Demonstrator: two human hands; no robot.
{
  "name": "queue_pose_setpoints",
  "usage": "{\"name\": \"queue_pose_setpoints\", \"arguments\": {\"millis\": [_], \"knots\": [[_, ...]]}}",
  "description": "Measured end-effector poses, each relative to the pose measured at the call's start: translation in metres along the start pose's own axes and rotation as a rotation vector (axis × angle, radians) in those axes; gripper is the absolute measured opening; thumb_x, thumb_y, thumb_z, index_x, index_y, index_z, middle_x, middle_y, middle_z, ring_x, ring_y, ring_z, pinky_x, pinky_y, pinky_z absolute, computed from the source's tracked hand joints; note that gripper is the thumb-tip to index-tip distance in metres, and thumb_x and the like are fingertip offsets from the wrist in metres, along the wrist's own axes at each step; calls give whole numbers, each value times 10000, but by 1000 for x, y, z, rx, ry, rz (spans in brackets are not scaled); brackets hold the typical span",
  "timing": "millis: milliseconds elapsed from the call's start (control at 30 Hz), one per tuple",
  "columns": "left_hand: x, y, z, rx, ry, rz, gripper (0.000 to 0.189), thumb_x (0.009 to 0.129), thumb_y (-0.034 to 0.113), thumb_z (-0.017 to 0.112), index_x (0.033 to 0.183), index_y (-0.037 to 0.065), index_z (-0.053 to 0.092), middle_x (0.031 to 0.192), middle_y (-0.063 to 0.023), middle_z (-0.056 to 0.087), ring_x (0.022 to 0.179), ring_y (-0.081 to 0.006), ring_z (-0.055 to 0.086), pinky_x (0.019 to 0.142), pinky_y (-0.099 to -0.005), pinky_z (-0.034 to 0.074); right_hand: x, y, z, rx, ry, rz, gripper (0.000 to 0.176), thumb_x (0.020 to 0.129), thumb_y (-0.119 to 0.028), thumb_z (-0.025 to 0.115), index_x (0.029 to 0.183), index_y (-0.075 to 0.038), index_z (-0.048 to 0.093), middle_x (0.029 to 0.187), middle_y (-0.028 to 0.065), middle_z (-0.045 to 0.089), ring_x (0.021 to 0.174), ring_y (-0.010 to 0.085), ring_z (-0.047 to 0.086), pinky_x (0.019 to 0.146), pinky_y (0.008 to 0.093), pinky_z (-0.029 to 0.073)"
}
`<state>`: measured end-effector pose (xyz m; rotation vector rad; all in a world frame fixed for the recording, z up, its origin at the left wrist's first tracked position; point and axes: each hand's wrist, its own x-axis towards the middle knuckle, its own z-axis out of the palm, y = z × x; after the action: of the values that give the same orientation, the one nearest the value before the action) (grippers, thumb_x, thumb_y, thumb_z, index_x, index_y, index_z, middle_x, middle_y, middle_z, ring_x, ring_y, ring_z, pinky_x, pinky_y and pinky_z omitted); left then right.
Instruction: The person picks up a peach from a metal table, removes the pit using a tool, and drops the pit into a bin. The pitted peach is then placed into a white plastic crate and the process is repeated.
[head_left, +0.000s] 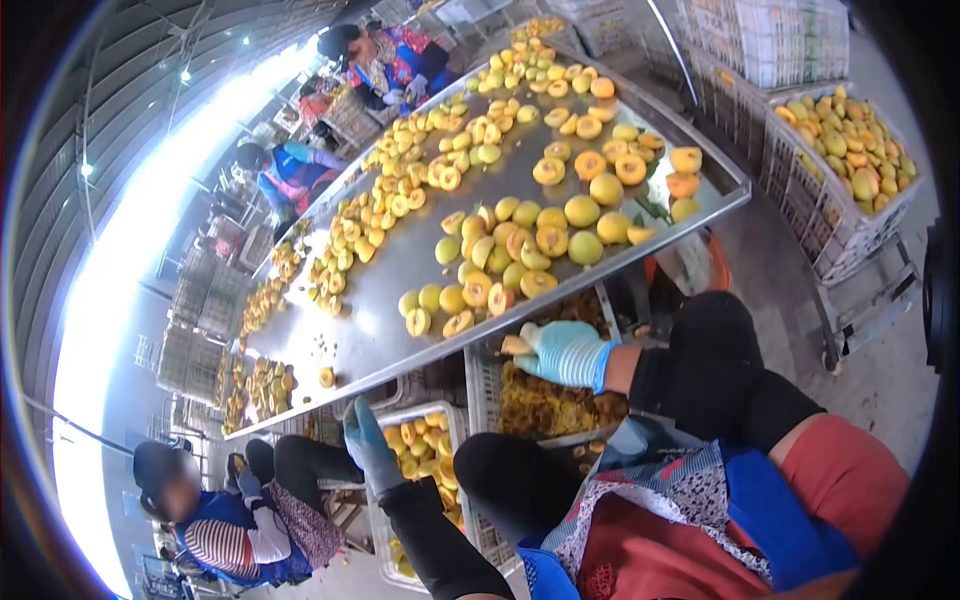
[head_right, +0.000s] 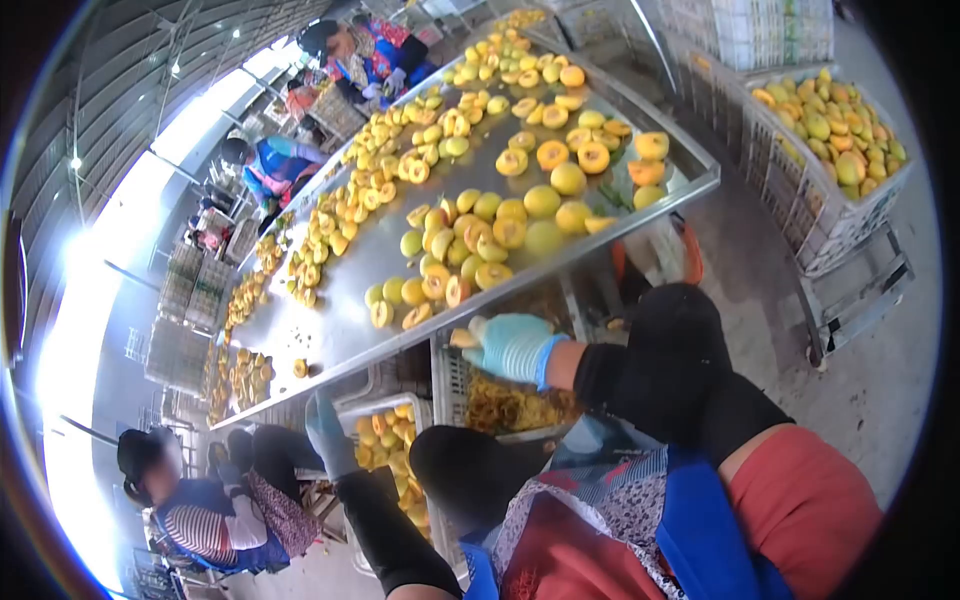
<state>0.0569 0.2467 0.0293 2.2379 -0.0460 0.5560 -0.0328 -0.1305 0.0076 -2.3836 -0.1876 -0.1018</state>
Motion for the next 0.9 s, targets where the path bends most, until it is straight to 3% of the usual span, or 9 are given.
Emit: {"name": "queue_pose_setpoints", "arguments": {"millis": [133, 200, 267, 433, 567, 700, 767, 800, 900], "knots": [[55, 46, 71, 214, -150, 254, 573, 944, 483, 478, 1188, -20, 604, 1089, -243, 660, 1011, -385, 615, 884, -422, 463, 5, -4, -6, -13, -46, 44, 430, 916, -433, 533, 1018, -15, 516, 768, 213, 654, 734, 413, 647, 680, 522, 500], [90, 19, 121, 283, -207, 159, 623, 918, 533, 476, 1233, 5, 578, 1126, -267, 639, 1064, -411, 601, 904, -438, 460, 2, -13, -17, 9, -66, 75, 419, 916, -428, 533, 1026, -23, 529, 835, 214, 665, 796, 413, 646, 718, 524, 492], [121, -36, 174, 387, -347, 139, 655, 883, 544, 504, 1305, 44, 529, 1153, -261, 632, 1092, -408, 598, 923, -449, 461, 2, -14, -17, 30, -64, 79, 414, 921, -426, 524, 1047, -31, 528, 887, 217, 669, 840, 409, 646, 739, 526, 487], [84, 42, 181, 503, -362, -19, 557, 723, 254, 716, 1240, 97, 584, 1083, -200, 674, 1021, -336, 645, 883, -403, 504, 7, -9, -17, -1, -38, 17, 451, 923, -451, 525, 1076, -29, 494, 768, 192, 654, 728, 394, 652, 644, 503, 507], [85, 57, 157, -78, -481, -214, 543, 736, 49, 710, 1265, 78, 588, 1075, -99, 703, 966, -230, 673, 824, -337, 532, 14, -4, -4, 104, 170, -80, 395, 919, -412, 557, 1063, -46, 522, 805, 206, 651, 755, 404, 646, 647, 496, 501], [40, 123, 138, -431, -609, 235, 449, 757, -90, 633, 1186, 42, 635, 1157, -93, 675, 1045, -219, 645, 896, -329, 513, 28, -6, -8, 350, 412, -74, 364, 906, -337, 609, 1055, -14, 533, 764, 181, 633, 684, 388, 631, 632, 456, 498], [12, 166, 131, -172, -525, 673, 437, 768, -123, 617, 1172, 41, 640, 1171, -87, 662, 1071, -208, 628, 918, -325, 501, 50, 12, 13, 491, 469, -61, 423, 911, -352, 594, 1088, 25, 519, 775, 184, 642, 679, 361, 645, 625, 439, 504], [-2, 179, 128, -159, -544, 779, 521, 778, -128, 606, 1272, 30, 563, 1229, -99, 610, 1102, -212, 600, 939, -336, 490, 28, -23, -32, 961, 116, 226, 355, 919, -327, 610, 1056, -7, 540, 745, 90, 617, 568, 199, 606, 495, 333, 475], [-35, 203, 125, -620, -635, 389, 607, 810, -96, 580, 1385, 25, 433, 1299, -118, 529, 1138, -216, 556, 958, -347, 476, 25, -23, -28, 1328, 6, 160, 315, 921, -328, 630, 1035, -45, 554, 739, 17, 581, 532, 82, 536, 420, 236, 412]]}}
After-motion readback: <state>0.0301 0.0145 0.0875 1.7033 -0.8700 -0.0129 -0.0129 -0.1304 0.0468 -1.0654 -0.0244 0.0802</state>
